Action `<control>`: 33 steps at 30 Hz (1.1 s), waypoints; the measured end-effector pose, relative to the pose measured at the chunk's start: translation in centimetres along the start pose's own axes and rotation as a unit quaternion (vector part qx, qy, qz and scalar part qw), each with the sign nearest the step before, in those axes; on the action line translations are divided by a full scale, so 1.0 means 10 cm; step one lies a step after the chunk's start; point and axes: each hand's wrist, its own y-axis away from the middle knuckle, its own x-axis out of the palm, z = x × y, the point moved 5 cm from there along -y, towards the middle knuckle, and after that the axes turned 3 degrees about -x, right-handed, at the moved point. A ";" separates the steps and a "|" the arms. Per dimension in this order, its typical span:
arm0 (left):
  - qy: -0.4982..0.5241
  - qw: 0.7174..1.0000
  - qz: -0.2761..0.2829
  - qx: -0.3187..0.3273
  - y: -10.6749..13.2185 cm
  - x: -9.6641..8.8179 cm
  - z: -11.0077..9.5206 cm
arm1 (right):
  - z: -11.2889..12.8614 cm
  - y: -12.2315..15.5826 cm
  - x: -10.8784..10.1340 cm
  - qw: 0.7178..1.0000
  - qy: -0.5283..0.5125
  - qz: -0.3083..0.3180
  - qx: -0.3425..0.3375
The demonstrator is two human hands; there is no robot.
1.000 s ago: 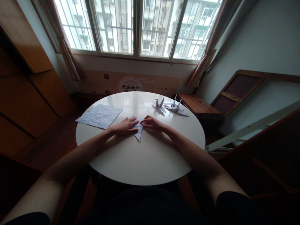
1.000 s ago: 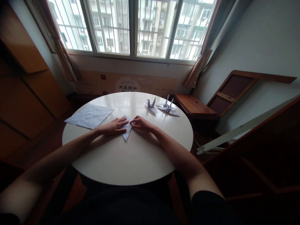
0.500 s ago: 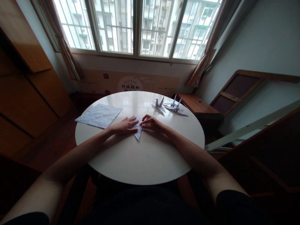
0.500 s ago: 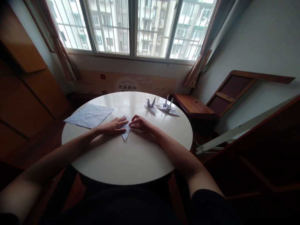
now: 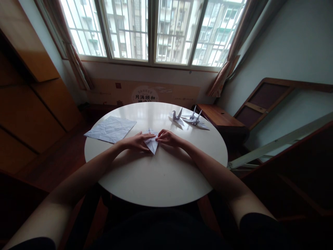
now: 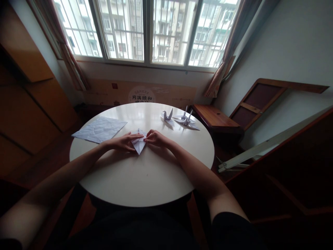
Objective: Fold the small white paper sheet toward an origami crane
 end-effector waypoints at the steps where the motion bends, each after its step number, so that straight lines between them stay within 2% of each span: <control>1: -0.010 1.000 -0.006 0.005 -0.01 0.00 0.00 | 0.01 0.00 0.00 1.000 0.000 0.001 -0.002; 6: -0.046 0.997 -0.046 0.038 -0.03 -0.01 -0.01 | 0.06 0.02 -0.04 1.000 0.002 0.005 -0.004; 11: -0.029 0.996 -0.055 0.070 -0.02 -0.04 -0.06 | 0.12 0.04 -0.03 0.999 0.028 0.015 -0.001; 18: 0.010 0.995 -0.055 0.080 -0.03 -0.08 -0.16 | 0.13 0.01 -0.03 0.995 0.090 -0.036 -0.021; 23: -0.003 0.995 -0.061 0.077 -0.02 -0.08 -0.14 | 0.12 -0.01 -0.09 0.995 0.038 -0.082 -0.042; 26: 0.010 0.987 -0.123 0.100 -0.01 -0.14 -0.17 | 0.14 -0.02 -0.12 0.993 -0.013 -0.110 -0.031; 29: 0.088 0.966 -0.204 0.129 0.01 -0.24 -0.22 | 0.17 -0.04 -0.18 0.987 -0.043 -0.151 -0.021; 31: 0.151 0.945 -0.269 0.107 0.03 -0.34 -0.20 | 0.16 -0.06 -0.27 0.976 -0.067 -0.209 -0.002; 33: 0.245 0.913 -0.323 0.048 0.05 -0.42 -0.11 | 0.11 -0.06 -0.37 0.959 -0.101 -0.264 0.025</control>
